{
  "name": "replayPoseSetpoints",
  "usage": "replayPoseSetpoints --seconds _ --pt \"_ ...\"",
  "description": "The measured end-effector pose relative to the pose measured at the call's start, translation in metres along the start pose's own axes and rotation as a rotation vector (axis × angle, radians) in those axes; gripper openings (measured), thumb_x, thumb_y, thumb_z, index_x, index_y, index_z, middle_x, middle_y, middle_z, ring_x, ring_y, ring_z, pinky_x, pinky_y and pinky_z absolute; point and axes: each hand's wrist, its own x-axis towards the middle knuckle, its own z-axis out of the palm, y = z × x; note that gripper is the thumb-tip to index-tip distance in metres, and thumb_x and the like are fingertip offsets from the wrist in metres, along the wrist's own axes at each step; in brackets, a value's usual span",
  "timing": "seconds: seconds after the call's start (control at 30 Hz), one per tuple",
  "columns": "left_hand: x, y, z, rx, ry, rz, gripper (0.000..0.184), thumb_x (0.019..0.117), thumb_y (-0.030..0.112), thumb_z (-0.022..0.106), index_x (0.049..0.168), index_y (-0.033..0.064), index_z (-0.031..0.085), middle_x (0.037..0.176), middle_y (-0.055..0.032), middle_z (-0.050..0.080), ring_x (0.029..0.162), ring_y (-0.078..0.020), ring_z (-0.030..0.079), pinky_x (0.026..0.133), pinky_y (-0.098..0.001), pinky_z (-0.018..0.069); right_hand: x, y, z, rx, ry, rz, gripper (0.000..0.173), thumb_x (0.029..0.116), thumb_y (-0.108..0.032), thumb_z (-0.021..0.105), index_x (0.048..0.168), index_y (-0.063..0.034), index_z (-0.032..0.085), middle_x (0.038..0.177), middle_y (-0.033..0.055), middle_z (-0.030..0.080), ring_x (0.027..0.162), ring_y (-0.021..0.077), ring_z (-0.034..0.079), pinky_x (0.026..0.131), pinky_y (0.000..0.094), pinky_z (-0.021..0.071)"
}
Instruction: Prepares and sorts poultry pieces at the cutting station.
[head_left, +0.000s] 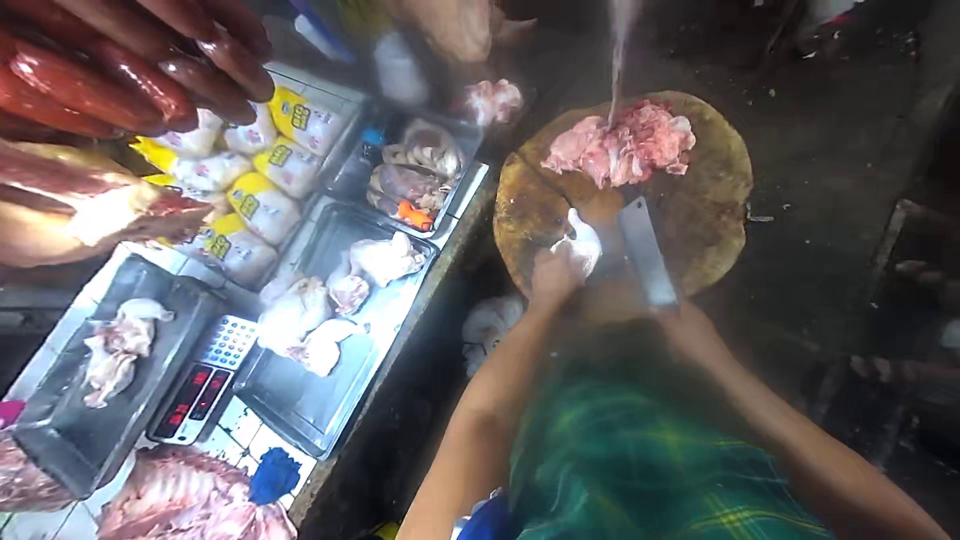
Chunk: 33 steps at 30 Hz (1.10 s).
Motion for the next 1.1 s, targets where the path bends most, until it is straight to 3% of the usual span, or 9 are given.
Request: replayPoseSetpoints --seconds 0.2,0.27,0.37,0.53,0.63,0.7,0.8,0.93,1.1 --pt "0.028 -0.030 -0.039 -0.198 -0.173 -0.076 0.060 0.0779 0.042 0.085 0.120 0.0026 0.067 0.117 -0.0219 0.067 0.110 -0.0385 0.065 0.094 -0.0630 0.0526 -0.012 -0.004 -0.002 -0.001 -0.012 -0.072 0.058 0.1035 -0.059 0.050 0.137 -0.0115 0.054 0.080 0.0107 0.063 0.055 0.0221 0.062 0.052 0.0425 0.0561" --pt "0.038 -0.031 -0.031 -0.275 -0.200 -0.026 0.069 0.0804 0.035 0.085 0.139 0.0102 0.058 0.123 -0.0165 0.069 0.114 -0.0339 0.067 0.098 -0.0605 0.0536 -0.016 -0.014 -0.003 -0.031 -0.044 -0.096 0.058 0.1033 -0.059 0.050 0.137 -0.0126 0.055 0.079 0.0106 0.064 0.056 0.0223 0.063 0.054 0.0431 0.0566" --pt "0.050 -0.036 -0.025 -0.278 -0.341 0.058 0.043 0.0881 0.032 0.078 0.123 0.0084 0.068 0.110 -0.0171 0.072 0.101 -0.0321 0.069 0.092 -0.0586 0.0543 -0.009 -0.029 -0.002 -0.110 -0.133 -0.068 0.057 0.1031 -0.059 0.051 0.138 -0.0139 0.055 0.080 0.0117 0.063 0.055 0.0223 0.061 0.054 0.0424 0.0561" --pt "0.034 -0.088 -0.045 -0.551 -0.409 -0.105 0.024 0.1008 0.020 0.061 0.116 0.0023 0.069 0.081 -0.0072 0.070 0.058 -0.0114 0.061 0.056 -0.0291 0.0522 -0.002 -0.031 0.001 -0.278 -0.098 -0.081 0.060 0.1022 -0.061 0.051 0.138 -0.0119 0.057 0.091 0.0177 0.067 0.065 0.0288 0.065 0.063 0.0508 0.0570" --pt "0.027 -0.101 -0.060 -0.392 -0.261 -0.138 0.030 0.1054 0.021 0.051 0.124 0.0060 0.068 0.104 -0.0124 0.074 0.085 -0.0218 0.073 0.081 -0.0450 0.0618 -0.003 -0.030 0.003 -0.246 -0.108 -0.044 0.063 0.1009 -0.062 0.053 0.141 -0.0136 0.054 0.083 0.0137 0.064 0.057 0.0239 0.061 0.055 0.0448 0.0557" --pt "0.027 -0.084 -0.063 -0.320 -0.204 -0.067 0.033 0.1036 0.031 0.055 0.124 0.0095 0.070 0.117 -0.0152 0.072 0.108 -0.0299 0.070 0.097 -0.0571 0.0542 -0.003 -0.033 0.002 -0.166 -0.141 -0.005 0.062 0.1021 -0.059 0.054 0.145 -0.0148 0.051 0.078 0.0108 0.062 0.053 0.0207 0.059 0.051 0.0406 0.0548" --pt "0.033 -0.048 -0.046 -0.191 -0.364 -0.008 0.058 0.0922 0.055 0.069 0.121 0.0046 0.069 0.113 -0.0203 0.071 0.107 -0.0371 0.068 0.095 -0.0636 0.0525 -0.006 -0.039 0.004 -0.113 -0.158 0.031 0.058 0.1031 -0.057 0.053 0.143 -0.0154 0.051 0.074 0.0079 0.060 0.050 0.0177 0.057 0.048 0.0361 0.0535" --pt "0.022 -0.056 -0.039 -0.324 -0.490 0.079 0.029 0.0984 0.020 0.063 0.119 0.0006 0.064 0.100 -0.0182 0.070 0.080 -0.0271 0.071 0.076 -0.0482 0.0606 -0.005 -0.038 0.007 -0.194 -0.112 0.008 0.060 0.1023 -0.059 0.053 0.142 -0.0139 0.053 0.080 0.0120 0.062 0.055 0.0216 0.060 0.053 0.0412 0.0545" --pt "0.013 -0.044 -0.056 -0.121 -0.289 0.062 0.043 0.0899 0.025 0.074 0.130 0.0105 0.067 0.124 -0.0168 0.069 0.117 -0.0355 0.065 0.100 -0.0622 0.0512 -0.002 -0.039 0.009 -0.129 -0.181 0.052 0.062 0.1021 -0.060 0.053 0.145 -0.0142 0.050 0.078 0.0106 0.061 0.054 0.0204 0.059 0.052 0.0392 0.0547"
